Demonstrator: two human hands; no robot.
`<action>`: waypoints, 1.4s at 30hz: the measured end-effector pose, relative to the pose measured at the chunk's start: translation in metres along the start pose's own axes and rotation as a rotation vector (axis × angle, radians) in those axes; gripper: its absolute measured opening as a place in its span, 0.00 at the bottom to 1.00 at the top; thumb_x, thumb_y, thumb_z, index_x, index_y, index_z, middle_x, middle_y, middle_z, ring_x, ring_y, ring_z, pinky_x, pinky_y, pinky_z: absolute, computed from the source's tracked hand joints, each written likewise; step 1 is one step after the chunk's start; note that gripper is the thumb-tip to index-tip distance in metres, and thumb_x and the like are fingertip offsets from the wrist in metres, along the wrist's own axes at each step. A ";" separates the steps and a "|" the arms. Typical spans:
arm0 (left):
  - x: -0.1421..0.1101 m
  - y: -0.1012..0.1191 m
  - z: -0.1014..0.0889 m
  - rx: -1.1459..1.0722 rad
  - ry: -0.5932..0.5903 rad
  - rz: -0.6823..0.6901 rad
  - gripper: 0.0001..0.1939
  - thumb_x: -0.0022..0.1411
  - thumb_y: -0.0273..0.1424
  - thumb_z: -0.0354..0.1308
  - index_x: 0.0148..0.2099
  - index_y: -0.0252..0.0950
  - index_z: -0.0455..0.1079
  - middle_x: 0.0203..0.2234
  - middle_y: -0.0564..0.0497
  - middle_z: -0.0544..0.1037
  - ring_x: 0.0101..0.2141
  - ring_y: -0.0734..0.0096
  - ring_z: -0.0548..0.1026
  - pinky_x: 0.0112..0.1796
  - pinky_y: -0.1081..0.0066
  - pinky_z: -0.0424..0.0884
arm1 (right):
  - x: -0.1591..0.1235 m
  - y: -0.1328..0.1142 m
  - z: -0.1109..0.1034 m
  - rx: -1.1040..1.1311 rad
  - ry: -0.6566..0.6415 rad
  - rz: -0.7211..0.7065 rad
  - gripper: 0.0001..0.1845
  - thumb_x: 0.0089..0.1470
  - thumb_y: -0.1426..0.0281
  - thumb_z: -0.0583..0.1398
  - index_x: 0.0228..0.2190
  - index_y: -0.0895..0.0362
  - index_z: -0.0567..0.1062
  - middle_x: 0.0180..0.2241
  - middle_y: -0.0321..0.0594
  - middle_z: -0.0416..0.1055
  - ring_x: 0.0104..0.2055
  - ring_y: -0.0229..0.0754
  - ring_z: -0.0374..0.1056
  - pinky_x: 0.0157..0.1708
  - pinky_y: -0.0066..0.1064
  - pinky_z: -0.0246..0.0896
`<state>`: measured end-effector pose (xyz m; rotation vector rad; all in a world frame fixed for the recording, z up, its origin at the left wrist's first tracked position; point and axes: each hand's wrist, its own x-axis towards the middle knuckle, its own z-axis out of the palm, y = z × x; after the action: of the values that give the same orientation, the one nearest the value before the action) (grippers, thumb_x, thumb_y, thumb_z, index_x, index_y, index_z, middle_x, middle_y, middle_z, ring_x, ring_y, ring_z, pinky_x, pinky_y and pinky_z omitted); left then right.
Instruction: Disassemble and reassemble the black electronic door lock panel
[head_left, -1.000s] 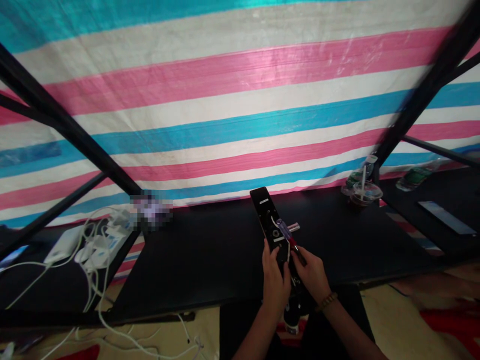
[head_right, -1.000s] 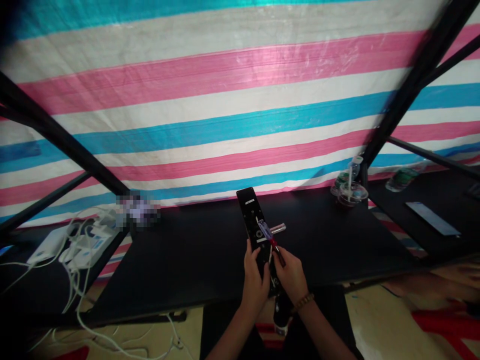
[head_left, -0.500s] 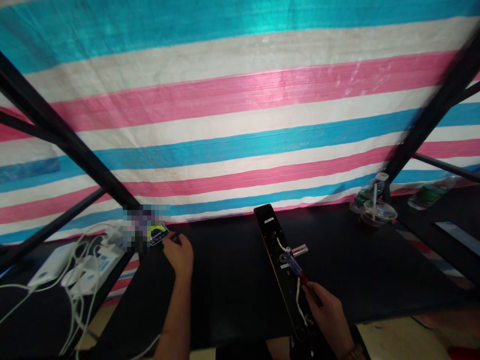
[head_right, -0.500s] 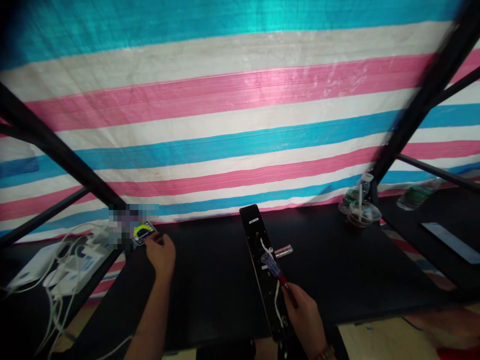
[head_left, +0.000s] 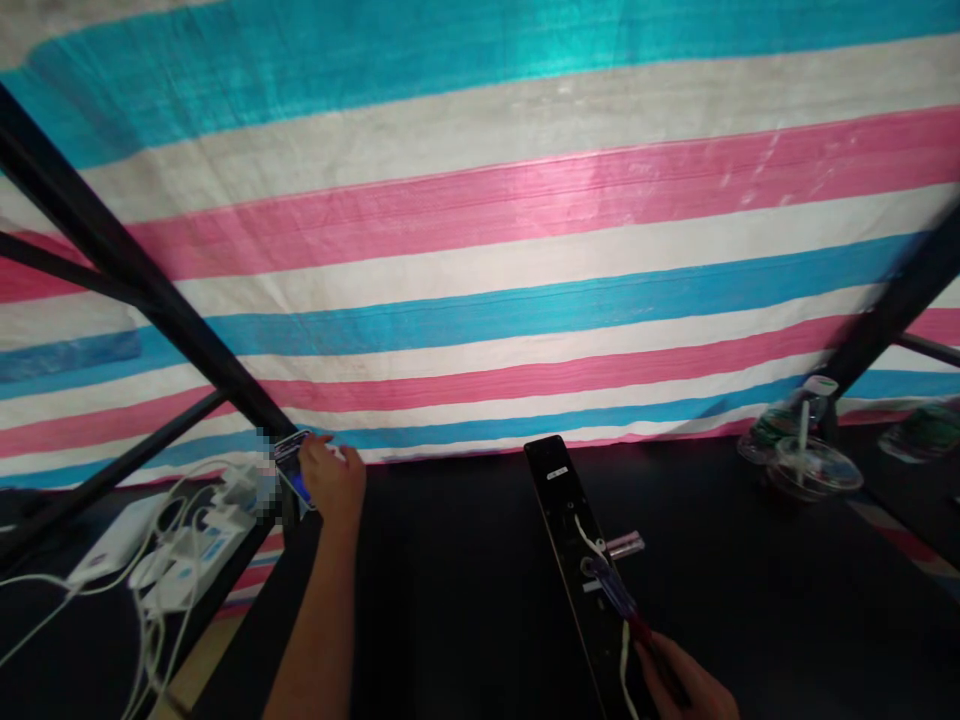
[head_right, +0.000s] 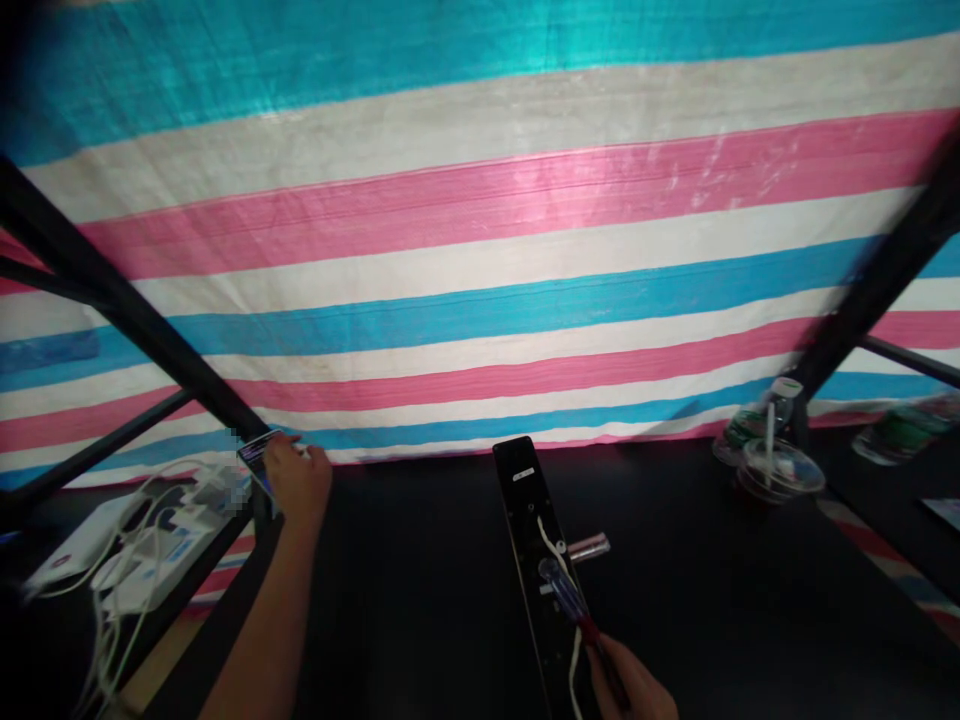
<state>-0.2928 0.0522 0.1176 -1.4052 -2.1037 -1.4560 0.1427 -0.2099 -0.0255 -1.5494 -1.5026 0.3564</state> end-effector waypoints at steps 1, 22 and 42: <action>-0.015 0.014 -0.003 -0.046 -0.023 0.030 0.17 0.60 0.25 0.50 0.52 0.26 0.62 0.51 0.32 0.69 0.49 0.54 0.71 0.50 0.53 0.69 | 0.002 -0.003 -0.003 -0.001 -0.031 -0.006 0.26 0.57 0.45 0.57 0.36 0.52 0.82 0.33 0.42 0.83 0.32 0.44 0.80 0.34 0.23 0.76; -0.380 0.154 -0.081 -0.523 -0.700 0.085 0.14 0.68 0.28 0.48 0.53 0.40 0.67 0.63 0.40 0.63 0.63 0.57 0.61 0.58 0.48 0.65 | 0.012 -0.030 -0.014 0.033 -0.233 0.189 0.19 0.63 0.58 0.51 0.41 0.55 0.77 0.38 0.45 0.81 0.37 0.46 0.78 0.37 0.32 0.71; -0.379 0.145 -0.056 -0.563 -0.743 -0.031 0.15 0.70 0.31 0.46 0.55 0.40 0.68 0.70 0.41 0.49 0.68 0.57 0.53 0.62 0.49 0.59 | 0.031 -0.030 -0.022 -0.024 -0.299 0.114 0.12 0.59 0.62 0.54 0.32 0.54 0.73 0.25 0.38 0.75 0.26 0.41 0.71 0.28 0.28 0.62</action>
<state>0.0010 -0.2041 -0.0080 -2.4427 -2.1614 -1.8297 0.1465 -0.1955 0.0204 -1.6600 -1.6514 0.6624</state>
